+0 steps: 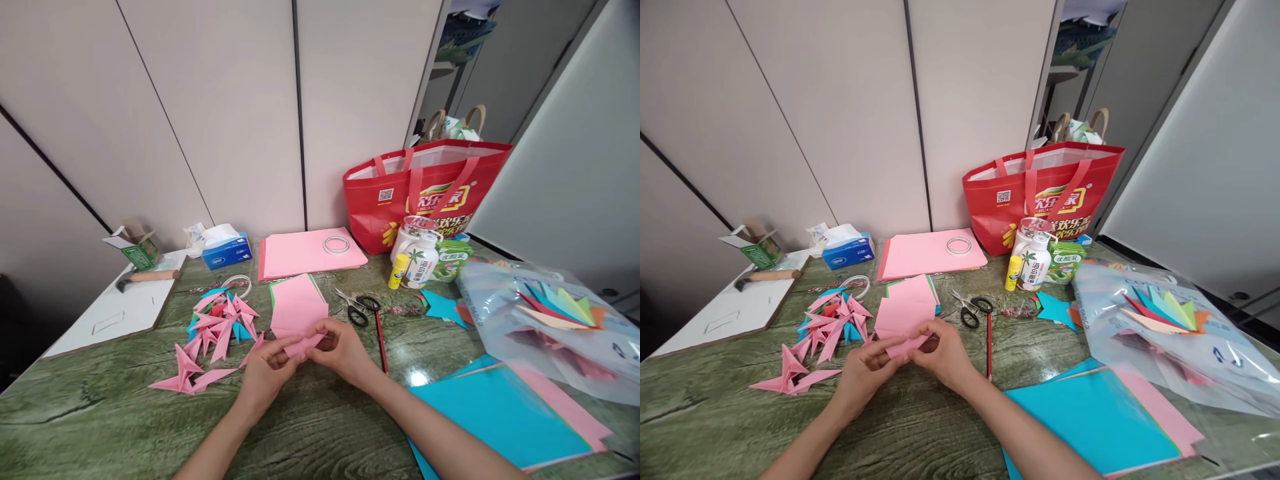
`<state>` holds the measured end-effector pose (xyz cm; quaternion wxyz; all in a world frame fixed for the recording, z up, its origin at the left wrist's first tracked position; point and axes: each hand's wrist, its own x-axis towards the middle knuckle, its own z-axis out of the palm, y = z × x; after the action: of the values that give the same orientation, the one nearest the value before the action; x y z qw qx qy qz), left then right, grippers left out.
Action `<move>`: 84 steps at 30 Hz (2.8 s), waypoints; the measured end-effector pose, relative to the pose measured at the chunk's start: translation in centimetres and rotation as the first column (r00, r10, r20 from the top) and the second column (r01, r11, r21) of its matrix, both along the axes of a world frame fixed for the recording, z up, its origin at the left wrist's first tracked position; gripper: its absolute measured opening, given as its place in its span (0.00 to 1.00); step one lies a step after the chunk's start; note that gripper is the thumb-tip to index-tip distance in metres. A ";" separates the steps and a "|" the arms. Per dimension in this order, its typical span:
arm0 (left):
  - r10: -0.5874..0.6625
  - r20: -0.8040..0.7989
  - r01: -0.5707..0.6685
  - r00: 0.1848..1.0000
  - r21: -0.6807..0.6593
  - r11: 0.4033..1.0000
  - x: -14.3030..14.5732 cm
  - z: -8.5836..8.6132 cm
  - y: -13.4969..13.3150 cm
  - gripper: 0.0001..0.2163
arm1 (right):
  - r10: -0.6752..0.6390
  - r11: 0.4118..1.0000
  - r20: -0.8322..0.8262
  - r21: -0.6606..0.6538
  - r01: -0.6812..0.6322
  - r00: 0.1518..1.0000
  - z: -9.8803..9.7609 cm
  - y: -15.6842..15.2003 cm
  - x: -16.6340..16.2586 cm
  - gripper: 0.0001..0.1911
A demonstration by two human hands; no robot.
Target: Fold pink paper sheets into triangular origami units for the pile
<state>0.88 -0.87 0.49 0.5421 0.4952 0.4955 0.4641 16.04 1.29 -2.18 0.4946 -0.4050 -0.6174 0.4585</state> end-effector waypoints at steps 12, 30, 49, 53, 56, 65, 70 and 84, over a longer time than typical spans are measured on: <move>0.016 -0.003 -0.016 1.000 0.019 1.000 -0.2 -0.5 0.3 0.15 | -0.002 0.978 -0.286 -0.199 -0.058 0.958 1.0 0.9 0.8 0.09; 0.087 -0.059 -0.083 0.994 0.066 0.994 -0.5 -1.4 0.7 0.14 | 0.021 0.998 0.020 0.064 -0.022 1.000 -0.4 -0.2 -0.3 0.05; 0.000 0.042 0.000 0.999 -0.001 1.000 -0.3 -0.3 0.3 0.18 | 0.015 0.993 -0.167 -0.113 -0.035 0.986 -0.1 0.2 -0.2 0.05; 0.001 0.022 -0.001 1.000 0.004 1.000 -0.3 0.2 0.2 0.17 | -0.007 0.984 -0.235 -0.173 -0.035 0.972 0.1 0.3 -0.1 0.05; 0.001 0.025 -0.002 1.000 0.008 1.000 -0.3 0.3 0.1 0.16 | -0.021 0.980 -0.261 -0.195 -0.032 0.965 0.0 0.3 -0.1 0.05; -0.035 0.095 0.038 0.995 -0.037 0.999 -0.5 0.0 0.4 0.19 | -0.053 0.992 -0.124 -0.122 0.038 0.991 -0.4 0.7 0.4 0.12; -0.058 0.049 0.061 0.997 -0.061 0.996 -0.7 -0.1 0.6 0.17 | -0.242 0.969 -0.090 0.019 0.245 0.966 0.3 1.2 1.5 0.14; 0.020 -0.228 0.005 0.974 0.113 0.994 -1.5 -0.2 1.2 0.13 | -0.112 0.993 -0.053 -0.035 0.110 0.992 -0.1 1.0 0.9 0.11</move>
<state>-0.63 0.31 0.27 0.4510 0.5732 0.5294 0.4334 16.91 2.28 -2.23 0.5295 -0.4338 -0.5726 0.4513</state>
